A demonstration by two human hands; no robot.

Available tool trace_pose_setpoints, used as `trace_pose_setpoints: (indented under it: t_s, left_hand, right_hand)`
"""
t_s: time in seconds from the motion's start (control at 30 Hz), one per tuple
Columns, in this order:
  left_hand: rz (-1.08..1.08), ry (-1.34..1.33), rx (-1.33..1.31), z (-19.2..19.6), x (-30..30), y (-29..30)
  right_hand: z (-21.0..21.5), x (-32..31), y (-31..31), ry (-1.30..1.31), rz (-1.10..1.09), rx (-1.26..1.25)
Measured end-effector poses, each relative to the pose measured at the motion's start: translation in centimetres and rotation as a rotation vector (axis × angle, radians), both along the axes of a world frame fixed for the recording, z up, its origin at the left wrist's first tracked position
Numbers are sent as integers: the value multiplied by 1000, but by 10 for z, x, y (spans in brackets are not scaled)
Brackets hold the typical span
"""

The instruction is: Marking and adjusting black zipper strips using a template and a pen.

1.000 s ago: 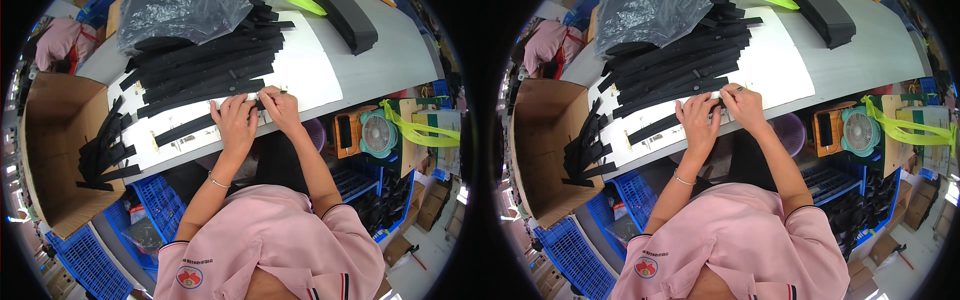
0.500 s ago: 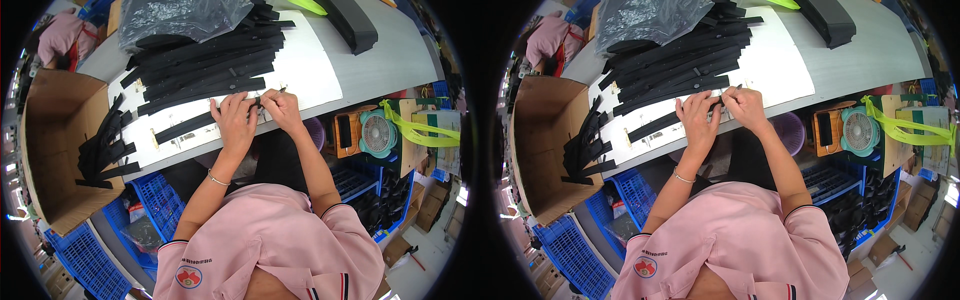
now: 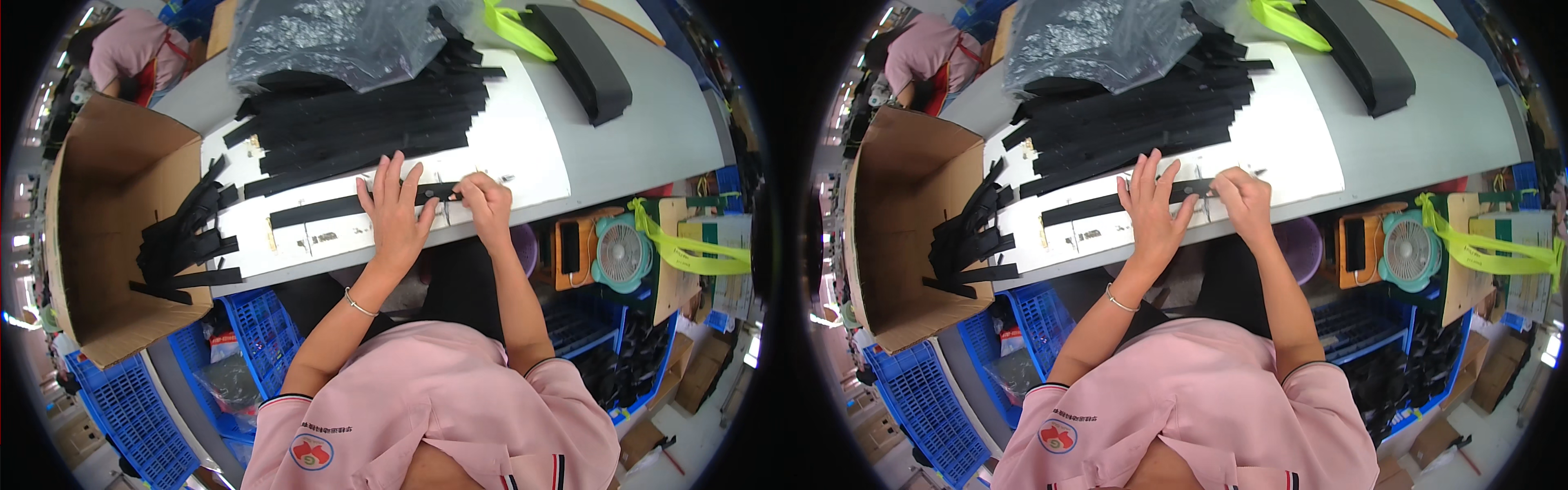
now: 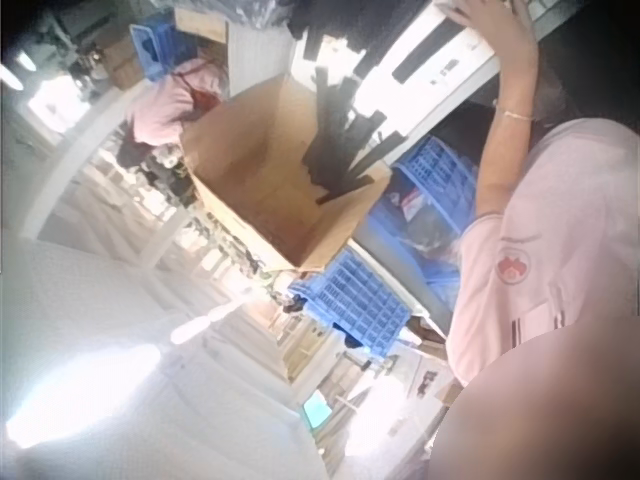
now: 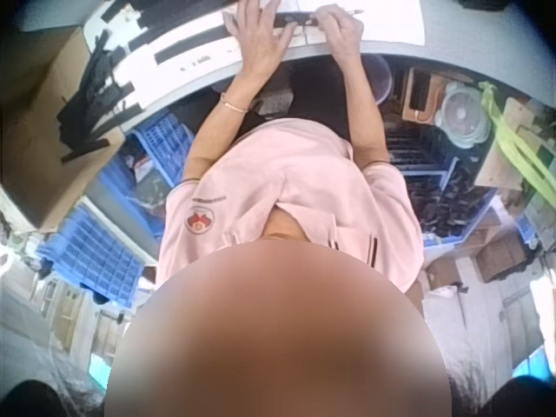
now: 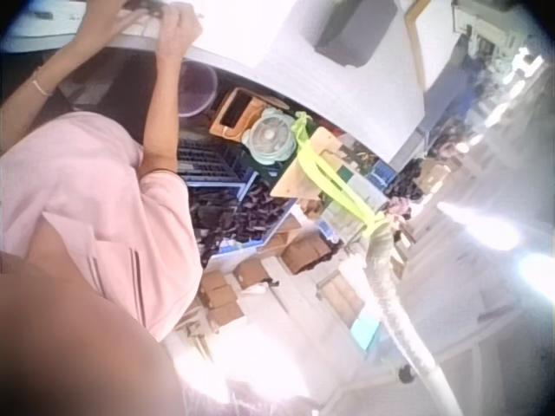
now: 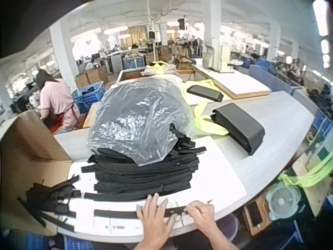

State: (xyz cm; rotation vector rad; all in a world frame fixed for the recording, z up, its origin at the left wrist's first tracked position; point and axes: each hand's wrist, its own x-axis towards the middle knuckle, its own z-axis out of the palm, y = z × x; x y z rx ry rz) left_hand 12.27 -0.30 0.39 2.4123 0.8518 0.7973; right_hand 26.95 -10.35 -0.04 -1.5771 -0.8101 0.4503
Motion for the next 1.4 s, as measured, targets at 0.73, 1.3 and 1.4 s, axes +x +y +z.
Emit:
trace_pose_setpoints:
  t_s: [0.73,1.3,1.4]
  left_hand:
    - [-80,96,224,-13,65,138]
    - [522,226,213,1,-286,74]
    - [566,345,268,-3,-342,85]
  right_hand:
    - [-8,-1,1,99,-44,9]
    - [-3,-1,2,44,-25,-13]
    - [5,-9,11,80,76,-14]
